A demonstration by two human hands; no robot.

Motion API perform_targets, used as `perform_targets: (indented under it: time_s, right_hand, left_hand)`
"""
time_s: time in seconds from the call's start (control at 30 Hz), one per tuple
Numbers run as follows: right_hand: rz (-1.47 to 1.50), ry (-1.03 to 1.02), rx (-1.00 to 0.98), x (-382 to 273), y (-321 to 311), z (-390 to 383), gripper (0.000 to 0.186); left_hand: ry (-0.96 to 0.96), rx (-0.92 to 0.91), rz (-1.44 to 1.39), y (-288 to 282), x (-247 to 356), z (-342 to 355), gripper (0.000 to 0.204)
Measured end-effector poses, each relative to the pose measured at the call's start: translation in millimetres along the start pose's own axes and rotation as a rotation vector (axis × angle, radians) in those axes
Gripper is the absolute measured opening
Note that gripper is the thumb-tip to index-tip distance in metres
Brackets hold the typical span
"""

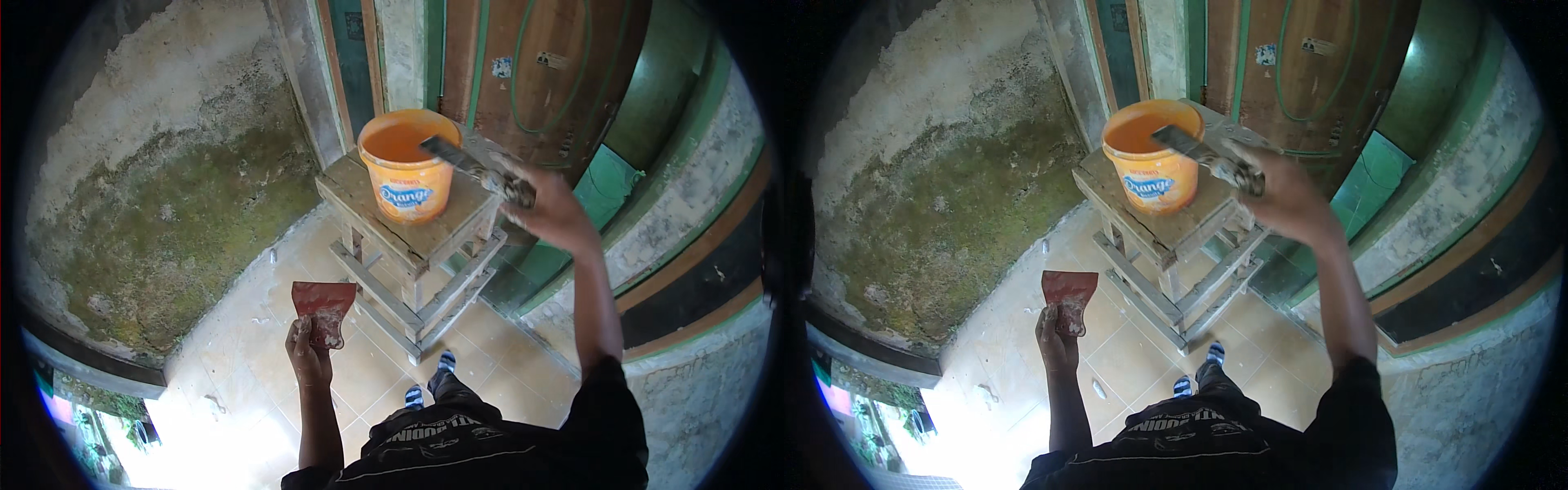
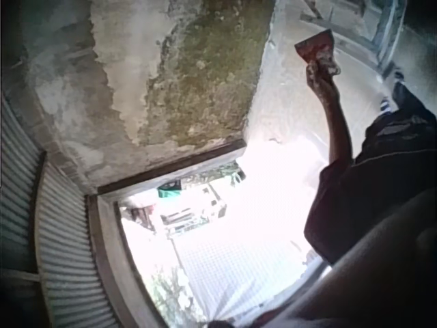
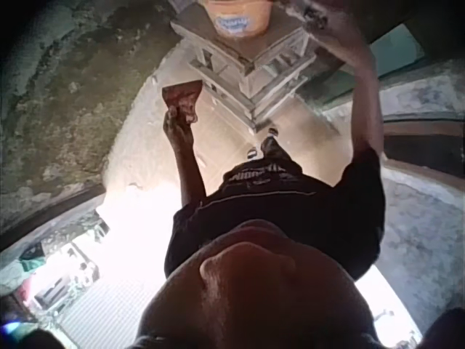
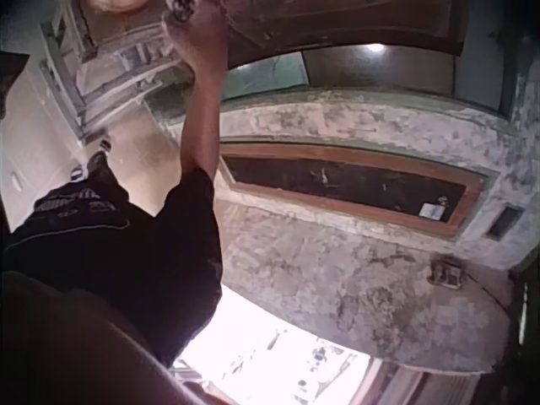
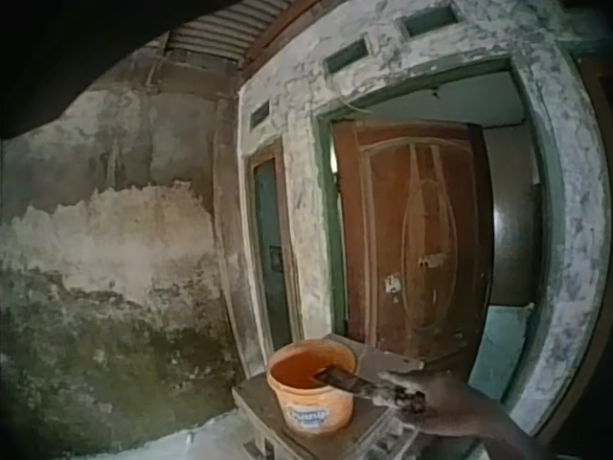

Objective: The person applies wall filler from a bucket onto a concrete wall using a putty knife and hand scraper.

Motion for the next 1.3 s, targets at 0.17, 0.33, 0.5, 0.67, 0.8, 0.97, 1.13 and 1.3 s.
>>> perform_targets:
  time_s: [0.17, 0.33, 0.5, 0.67, 0.8, 0.97, 1.13, 1.3]
  right_hand:
    - [-0.333, -0.098, -0.077, -2, -8, 82, 0.037]
    - [-0.288, -0.341, -0.004, 18, 9, 111, 0.029]
    - [0.209, -0.059, 0.274, 43, 13, 91, 0.023]
    - [0.393, 0.244, 0.515, 168, 71, 30, 0.018]
    - [0.515, 0.664, 0.678, 226, 161, -58, 0.046]
    - [1.252, 0.846, 0.602, 183, 220, -60, 0.065]
    - [1.248, 0.473, 0.931, 164, 210, -34, 0.052]
    - [1.12, 0.608, 0.993, 158, 201, -43, 0.039]
  left_hand:
    - [0.04, 0.028, -0.025, 30, 8, 48, 0.01]
    - [0.139, 0.033, 0.028, 63, 18, 104, 0.01]
    - [0.141, 0.061, 0.334, 94, 13, 181, 0.018]
    - [0.322, 0.0, 1.047, 139, -9, 241, 0.022]
    - [0.672, -0.144, 1.434, 138, -38, 271, 0.041]
    - [0.017, -0.358, 0.71, 54, -65, 385, 0.063]
    - [-0.479, -0.999, 0.407, 107, -107, 410, 0.064]
    - [-0.628, -1.156, 0.574, 89, -148, 443, 0.049]
Point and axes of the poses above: each hand's wrist, its own z-axis towards the middle knuckle, its own y-axis out of the palm, x = y × z, the point moved 2 cm from there along z, towards the middle knuckle
